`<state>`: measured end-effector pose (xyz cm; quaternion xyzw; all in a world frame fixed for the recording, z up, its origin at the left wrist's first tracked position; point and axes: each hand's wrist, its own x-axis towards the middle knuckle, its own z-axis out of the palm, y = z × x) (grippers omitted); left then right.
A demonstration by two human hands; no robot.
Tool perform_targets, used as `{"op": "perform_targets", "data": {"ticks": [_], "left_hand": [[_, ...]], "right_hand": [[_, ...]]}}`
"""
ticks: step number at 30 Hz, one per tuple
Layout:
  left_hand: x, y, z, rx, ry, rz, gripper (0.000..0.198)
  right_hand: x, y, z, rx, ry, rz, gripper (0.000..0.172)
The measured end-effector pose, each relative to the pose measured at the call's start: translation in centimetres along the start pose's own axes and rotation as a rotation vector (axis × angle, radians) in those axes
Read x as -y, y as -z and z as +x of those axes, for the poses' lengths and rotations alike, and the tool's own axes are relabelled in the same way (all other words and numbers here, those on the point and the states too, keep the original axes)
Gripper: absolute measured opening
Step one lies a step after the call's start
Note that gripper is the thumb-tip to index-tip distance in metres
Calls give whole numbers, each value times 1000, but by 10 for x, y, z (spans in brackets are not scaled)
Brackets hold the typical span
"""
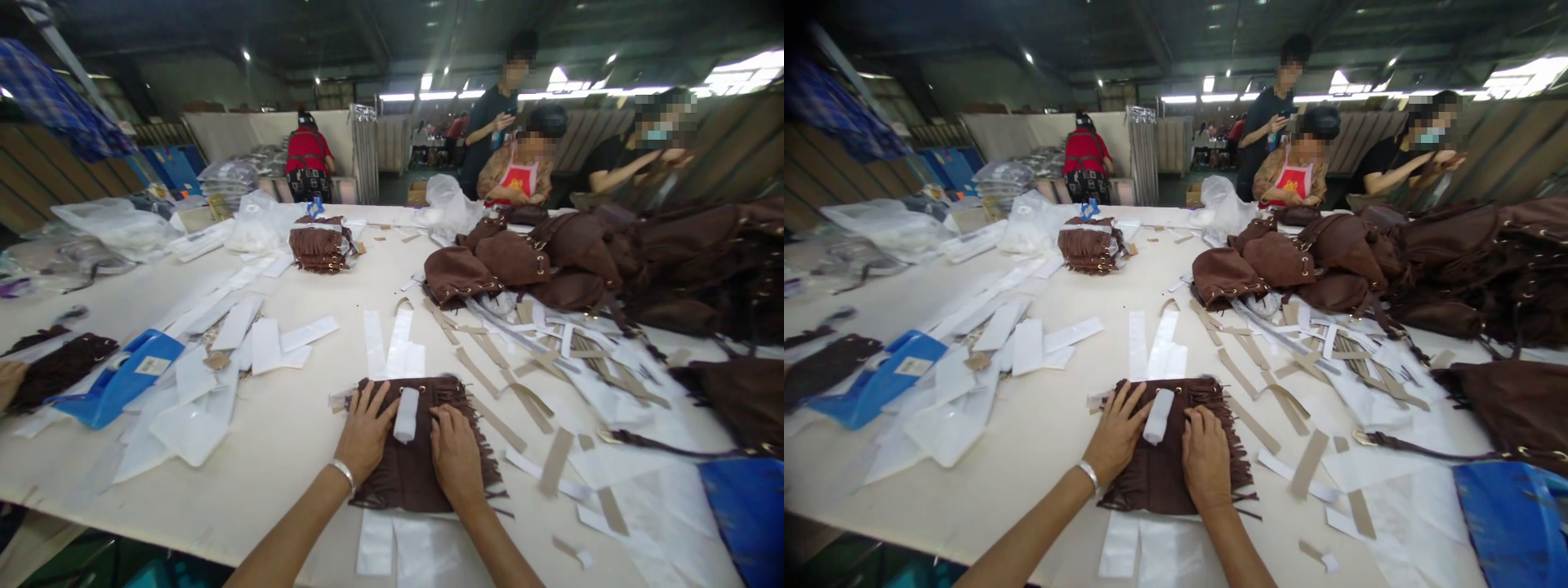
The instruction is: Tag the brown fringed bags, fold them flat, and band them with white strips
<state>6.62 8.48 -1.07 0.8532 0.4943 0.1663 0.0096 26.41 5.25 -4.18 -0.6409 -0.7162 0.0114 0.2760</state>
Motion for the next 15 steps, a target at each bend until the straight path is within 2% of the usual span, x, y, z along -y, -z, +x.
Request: {"op": "perform_targets", "data": {"ticks": [2,5,7,9,12,14,15], "left_hand": [[24,6,-4,19,-27,31,56],[53,28,-7,54,-86,74,39],[66,45,-6,60,-55,126,35],[75,58,-4,48,40,157,37],[72,69,-1,-43,255,139,37],[55,68,-2,-166,343,103,34],[40,65,-4,-223,337,69,33]], "right_hand": [[-1,0,0,1,-3,12,26],[-2,-1,0,-8,-6,23,26],[-3,-2,0,-7,-8,24,25],[-3,-2,0,-5,-14,23,24],[-3,-2,0,-11,-18,26,25],[-2,-1,-1,-13,-19,25,26],[-2,0,-1,-10,-22,22,26]]}}
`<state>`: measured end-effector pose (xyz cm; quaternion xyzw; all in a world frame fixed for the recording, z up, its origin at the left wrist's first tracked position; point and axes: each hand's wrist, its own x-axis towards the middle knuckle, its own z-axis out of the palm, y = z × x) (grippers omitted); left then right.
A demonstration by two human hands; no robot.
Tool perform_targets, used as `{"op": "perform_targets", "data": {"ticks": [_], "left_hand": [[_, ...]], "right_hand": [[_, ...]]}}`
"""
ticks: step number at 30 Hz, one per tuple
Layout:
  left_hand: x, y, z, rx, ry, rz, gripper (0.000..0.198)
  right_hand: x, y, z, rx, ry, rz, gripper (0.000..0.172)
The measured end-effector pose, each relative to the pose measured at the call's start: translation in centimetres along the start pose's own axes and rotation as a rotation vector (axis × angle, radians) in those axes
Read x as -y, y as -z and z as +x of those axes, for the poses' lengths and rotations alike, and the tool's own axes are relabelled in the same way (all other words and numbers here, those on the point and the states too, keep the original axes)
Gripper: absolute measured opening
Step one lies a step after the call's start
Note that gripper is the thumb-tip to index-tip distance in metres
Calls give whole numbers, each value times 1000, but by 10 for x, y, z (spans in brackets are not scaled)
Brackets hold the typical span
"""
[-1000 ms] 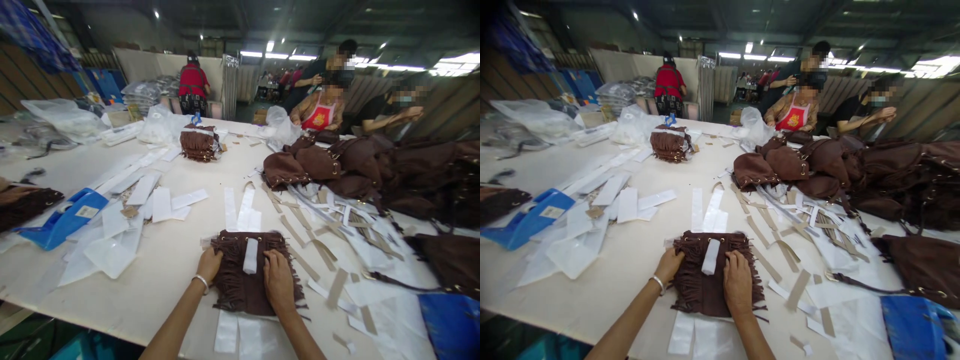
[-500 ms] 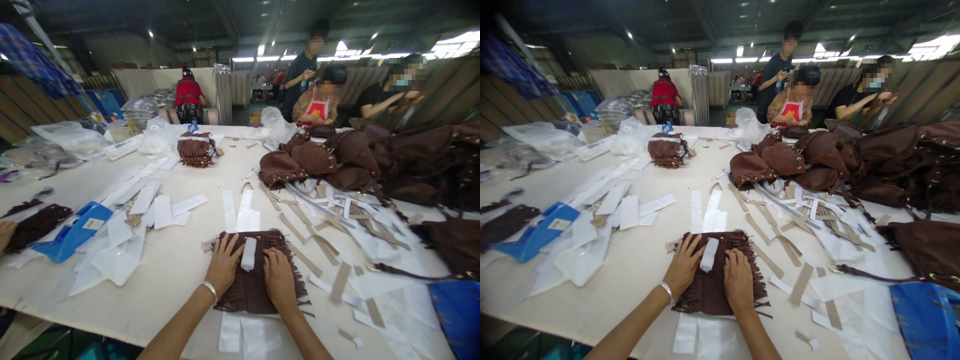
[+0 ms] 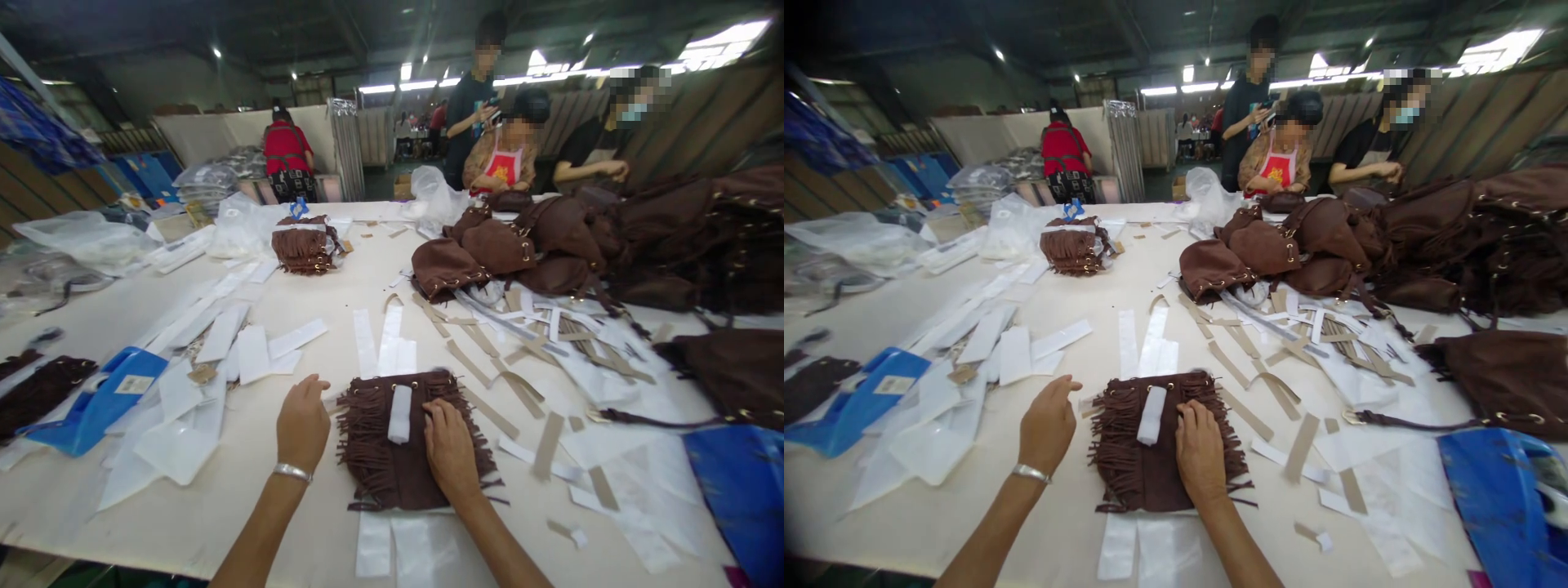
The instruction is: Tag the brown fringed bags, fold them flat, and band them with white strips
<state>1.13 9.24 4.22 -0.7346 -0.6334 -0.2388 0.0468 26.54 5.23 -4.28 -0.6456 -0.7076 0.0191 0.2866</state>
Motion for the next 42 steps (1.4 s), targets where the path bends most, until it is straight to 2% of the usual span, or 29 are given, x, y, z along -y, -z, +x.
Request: {"op": "perform_targets", "data": {"ticks": [3,5,6,8,10,14,19,21,23,25,27,29,31,33,35,36,39,42], "left_hand": [[-49,-7,-36,-45,-172,-203,32],[-81,-15,-61,-69,-319,-311,30],[-93,-19,-70,-74,-437,-361,30],[-110,-29,-80,-30,-657,-397,33],[-116,-40,-82,61,-757,-335,38],[-111,-64,-86,187,-648,-142,54],[-105,-78,-101,236,-553,-78,56],[-105,-78,-101,242,-563,-80,53],[-105,-79,-100,235,-568,-78,52],[-105,-79,-100,227,-564,-80,52],[-105,-80,-100,218,-552,-81,52],[-105,-79,-101,216,-551,-80,52],[-104,-78,-101,216,-561,-78,51],[-103,-77,-100,211,-569,-80,50],[-103,-77,-100,195,-572,-89,48],[-103,-77,-100,184,-574,-101,47],[-104,-79,-101,148,-557,-154,41],[-104,-80,-103,117,-564,-184,38]], "right_hand": [[1,3,0,11,-18,-14,26],[1,3,0,14,-23,-22,27],[0,2,0,15,-21,-22,27],[-1,0,0,6,-9,-16,27],[-2,-3,0,-19,1,2,26],[-11,1,1,-3,43,26,27],[-51,37,10,73,60,-215,29],[-60,52,17,21,11,-309,28],[-55,59,25,-51,-3,-314,28],[-41,56,34,-48,105,-238,32],[-29,47,42,35,300,-159,33],[-30,41,49,112,411,-145,33],[-42,43,55,103,327,-212,30],[-51,52,58,9,142,-297,27],[-46,62,57,-43,95,-304,31],[-37,64,55,-16,161,-268,37],[0,60,48,185,498,-124,57],[20,47,48,256,644,-78,56]]}}
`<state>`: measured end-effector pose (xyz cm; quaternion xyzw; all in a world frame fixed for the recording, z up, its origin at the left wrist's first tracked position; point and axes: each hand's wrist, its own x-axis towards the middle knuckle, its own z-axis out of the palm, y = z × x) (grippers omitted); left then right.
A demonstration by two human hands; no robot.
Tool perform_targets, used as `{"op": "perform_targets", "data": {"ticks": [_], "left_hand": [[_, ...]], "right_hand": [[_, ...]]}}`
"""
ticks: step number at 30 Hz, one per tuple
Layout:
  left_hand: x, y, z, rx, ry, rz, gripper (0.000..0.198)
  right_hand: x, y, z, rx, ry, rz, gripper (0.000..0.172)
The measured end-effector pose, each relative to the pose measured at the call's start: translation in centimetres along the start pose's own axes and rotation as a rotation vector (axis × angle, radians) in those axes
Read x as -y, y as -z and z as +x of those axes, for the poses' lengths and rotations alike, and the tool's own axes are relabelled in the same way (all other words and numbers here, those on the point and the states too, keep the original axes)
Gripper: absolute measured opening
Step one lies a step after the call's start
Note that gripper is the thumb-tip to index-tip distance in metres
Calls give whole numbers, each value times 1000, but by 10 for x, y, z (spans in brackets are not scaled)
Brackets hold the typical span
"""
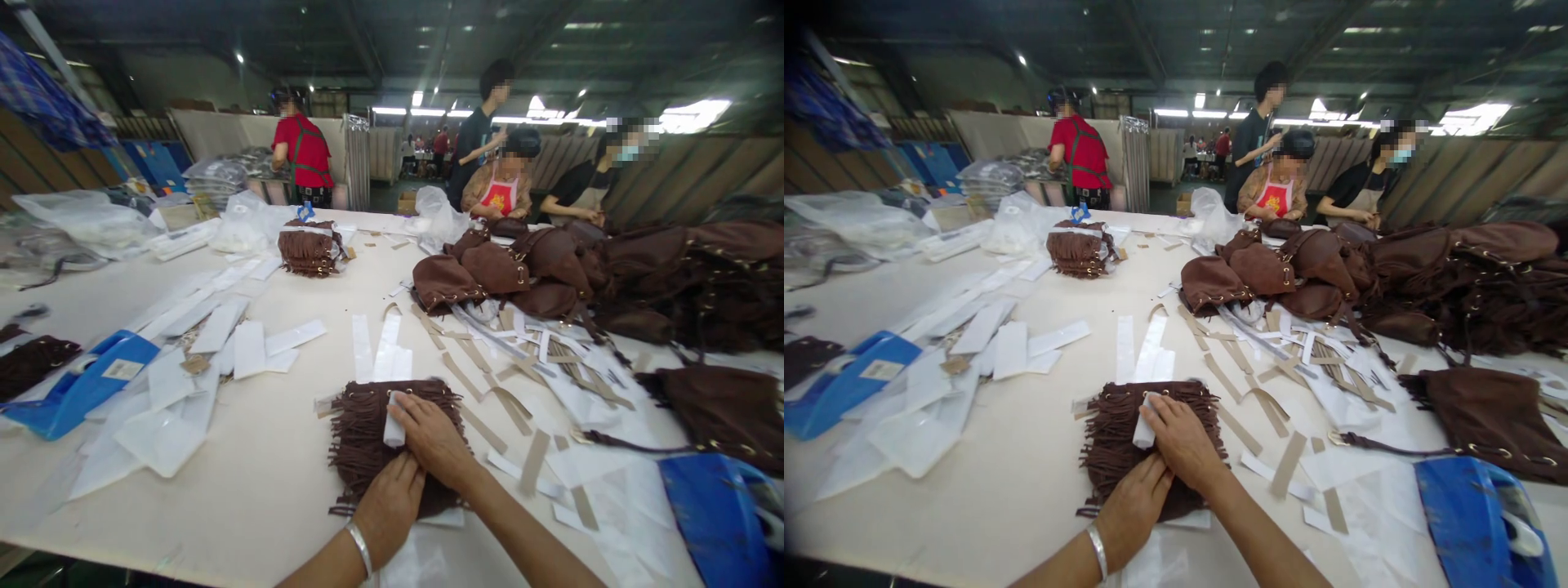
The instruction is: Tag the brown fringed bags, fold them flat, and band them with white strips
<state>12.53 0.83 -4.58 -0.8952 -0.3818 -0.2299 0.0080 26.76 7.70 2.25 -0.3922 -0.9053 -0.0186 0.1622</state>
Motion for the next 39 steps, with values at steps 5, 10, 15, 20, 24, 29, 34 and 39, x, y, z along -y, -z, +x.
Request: {"op": "perform_targets", "data": {"ticks": [5,10,15,20,24,29,34,39], "left_hand": [[3,10,0,-8,-42,0,34],[11,22,-3,-6,43,-105,20],[13,27,-7,-70,249,-223,27],[17,35,0,56,207,-231,56],[21,38,2,145,165,-202,50],[24,33,-3,150,130,-165,43],[26,36,-2,203,77,-102,43],[33,52,1,253,7,-81,52]], "right_hand": [[-16,-5,-8,-70,-91,162,55],[-17,-10,-29,-41,-106,197,57],[0,-20,-33,67,-125,54,51],[5,-23,-31,96,-182,58,55],[22,-8,-49,40,-236,145,49],[86,50,-97,-166,-562,432,16],[133,87,-125,-88,-613,549,30],[139,38,-155,116,-334,286,37]]}}
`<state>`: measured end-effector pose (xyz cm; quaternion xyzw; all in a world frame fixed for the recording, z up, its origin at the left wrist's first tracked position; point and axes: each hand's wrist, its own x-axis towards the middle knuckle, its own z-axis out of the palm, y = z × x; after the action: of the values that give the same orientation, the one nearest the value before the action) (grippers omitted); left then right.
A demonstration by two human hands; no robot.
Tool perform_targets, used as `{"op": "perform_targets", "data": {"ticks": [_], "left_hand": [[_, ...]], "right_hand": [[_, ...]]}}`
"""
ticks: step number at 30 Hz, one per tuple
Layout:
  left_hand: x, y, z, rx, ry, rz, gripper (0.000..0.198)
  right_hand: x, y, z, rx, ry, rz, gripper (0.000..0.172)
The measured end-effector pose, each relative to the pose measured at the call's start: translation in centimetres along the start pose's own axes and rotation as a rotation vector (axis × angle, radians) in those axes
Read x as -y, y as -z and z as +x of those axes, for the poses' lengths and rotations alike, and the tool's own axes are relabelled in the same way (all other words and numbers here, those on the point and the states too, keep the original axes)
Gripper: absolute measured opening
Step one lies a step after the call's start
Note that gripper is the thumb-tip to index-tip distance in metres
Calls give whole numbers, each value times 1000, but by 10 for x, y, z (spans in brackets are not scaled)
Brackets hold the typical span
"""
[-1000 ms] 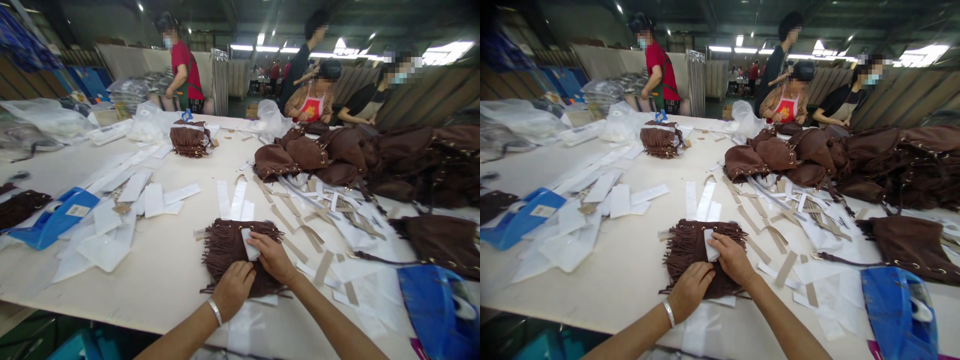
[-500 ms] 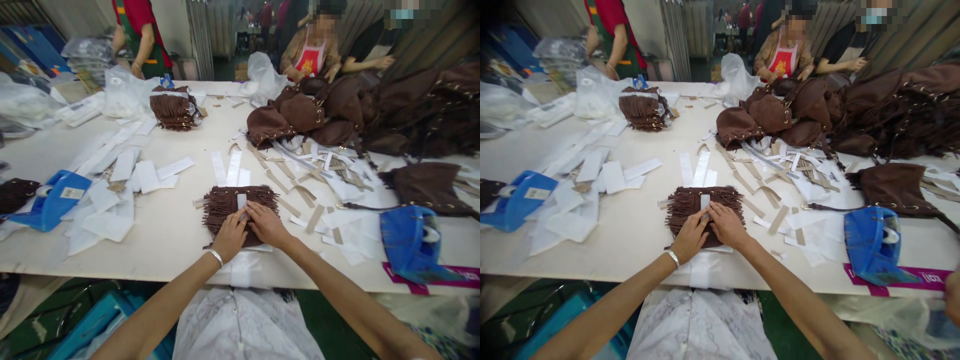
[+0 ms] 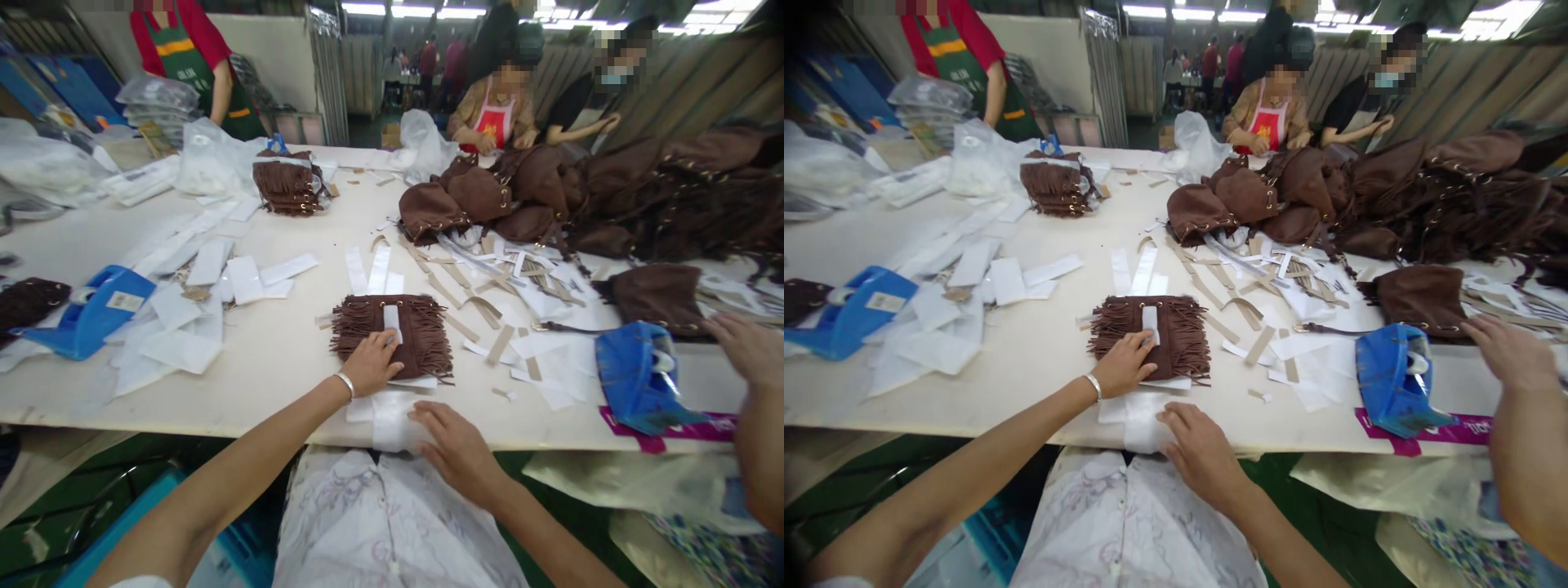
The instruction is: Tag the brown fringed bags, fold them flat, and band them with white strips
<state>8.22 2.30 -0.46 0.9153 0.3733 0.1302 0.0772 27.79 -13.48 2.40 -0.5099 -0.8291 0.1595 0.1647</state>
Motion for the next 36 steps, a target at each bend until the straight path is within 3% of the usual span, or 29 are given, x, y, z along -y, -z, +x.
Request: {"op": "perform_targets", "data": {"ticks": [2,5,9,15,21,24,28,30,32,36], "left_hand": [[3,4,-3,56,-26,16,64],[5,5,-7,145,-63,65,82],[2,1,-12,174,-68,140,87],[2,-5,-14,183,-69,171,103],[8,-6,-10,255,-61,132,112],[10,-6,-8,301,-57,116,115],[12,-6,-7,321,-53,109,117],[12,-6,-6,331,-53,111,117],[13,-6,-6,351,-51,111,119],[14,-5,-3,397,-49,109,123]], "right_hand": [[-13,-25,-9,59,74,-134,48],[-28,-48,-17,30,126,-211,34],[-30,-43,-11,-36,64,-37,10],[-16,-18,-1,-139,-181,427,19],[-16,-37,-3,-150,-647,891,33],[-9,-47,-5,-165,-718,757,37],[5,-57,-4,-140,-598,344,55],[5,-61,-2,-121,-581,326,51],[-2,-60,-1,-105,-602,523,46],[-25,-40,1,-67,-710,1178,50]]}}
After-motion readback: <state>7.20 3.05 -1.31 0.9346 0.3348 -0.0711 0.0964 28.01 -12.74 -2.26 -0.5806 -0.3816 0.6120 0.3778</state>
